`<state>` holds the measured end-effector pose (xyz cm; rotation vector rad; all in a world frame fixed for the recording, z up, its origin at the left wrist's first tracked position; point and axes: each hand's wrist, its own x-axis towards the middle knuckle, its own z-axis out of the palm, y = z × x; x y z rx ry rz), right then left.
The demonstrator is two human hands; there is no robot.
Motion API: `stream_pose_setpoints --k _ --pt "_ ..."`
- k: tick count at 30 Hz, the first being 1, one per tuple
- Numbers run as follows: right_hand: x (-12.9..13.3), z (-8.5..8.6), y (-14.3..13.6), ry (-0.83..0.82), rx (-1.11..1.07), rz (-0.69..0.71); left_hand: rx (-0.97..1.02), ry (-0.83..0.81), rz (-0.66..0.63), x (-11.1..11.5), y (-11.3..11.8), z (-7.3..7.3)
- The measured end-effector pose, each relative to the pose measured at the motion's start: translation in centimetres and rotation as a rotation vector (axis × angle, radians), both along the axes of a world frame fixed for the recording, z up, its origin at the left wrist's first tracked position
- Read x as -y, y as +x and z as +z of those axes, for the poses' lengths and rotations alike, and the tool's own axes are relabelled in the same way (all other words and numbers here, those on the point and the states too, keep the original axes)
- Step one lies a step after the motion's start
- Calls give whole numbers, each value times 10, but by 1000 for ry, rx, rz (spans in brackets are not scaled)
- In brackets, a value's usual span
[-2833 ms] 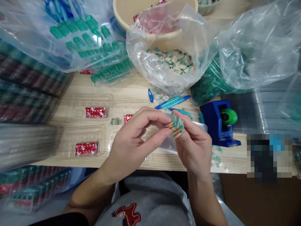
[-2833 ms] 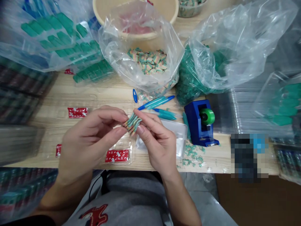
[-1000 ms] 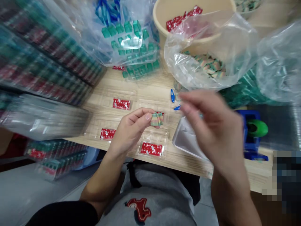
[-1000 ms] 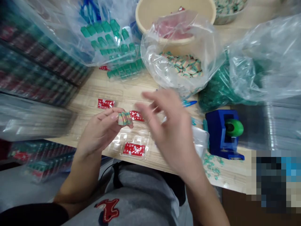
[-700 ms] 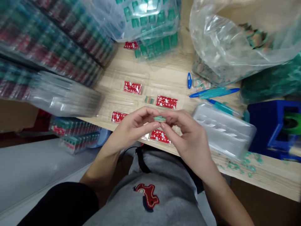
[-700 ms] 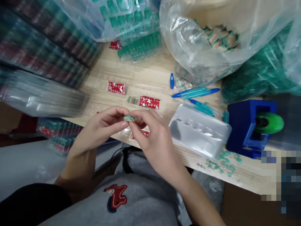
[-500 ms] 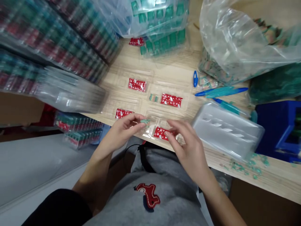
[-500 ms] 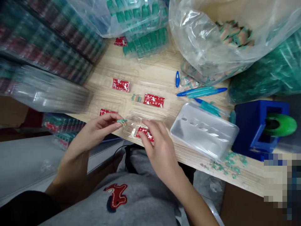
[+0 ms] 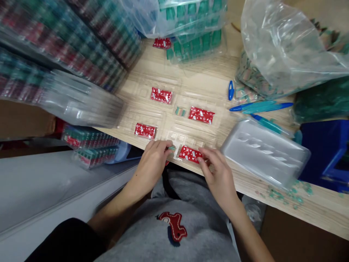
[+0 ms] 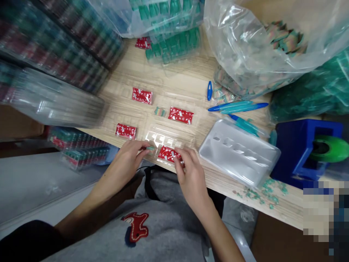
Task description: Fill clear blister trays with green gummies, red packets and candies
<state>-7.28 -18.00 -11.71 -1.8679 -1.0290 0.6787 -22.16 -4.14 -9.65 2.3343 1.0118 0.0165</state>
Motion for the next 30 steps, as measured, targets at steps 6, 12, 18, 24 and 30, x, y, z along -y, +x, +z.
stream_pose_setpoints --k 6,12,18,24,30 --pt "0 0 -1 -28 15 23 -164 249 9 6 1 -3" --pt "0 -2 -3 -25 38 24 -201 293 -19 1 -2 -7" --pt "1 4 -6 52 19 -14 45 269 -91 -28 -1 10" --pt "1 25 -5 178 -11 -27 591 202 -290 -64 135 87" --pt "9 42 1 197 -69 -31 313 -136 -455 -80 337 66"
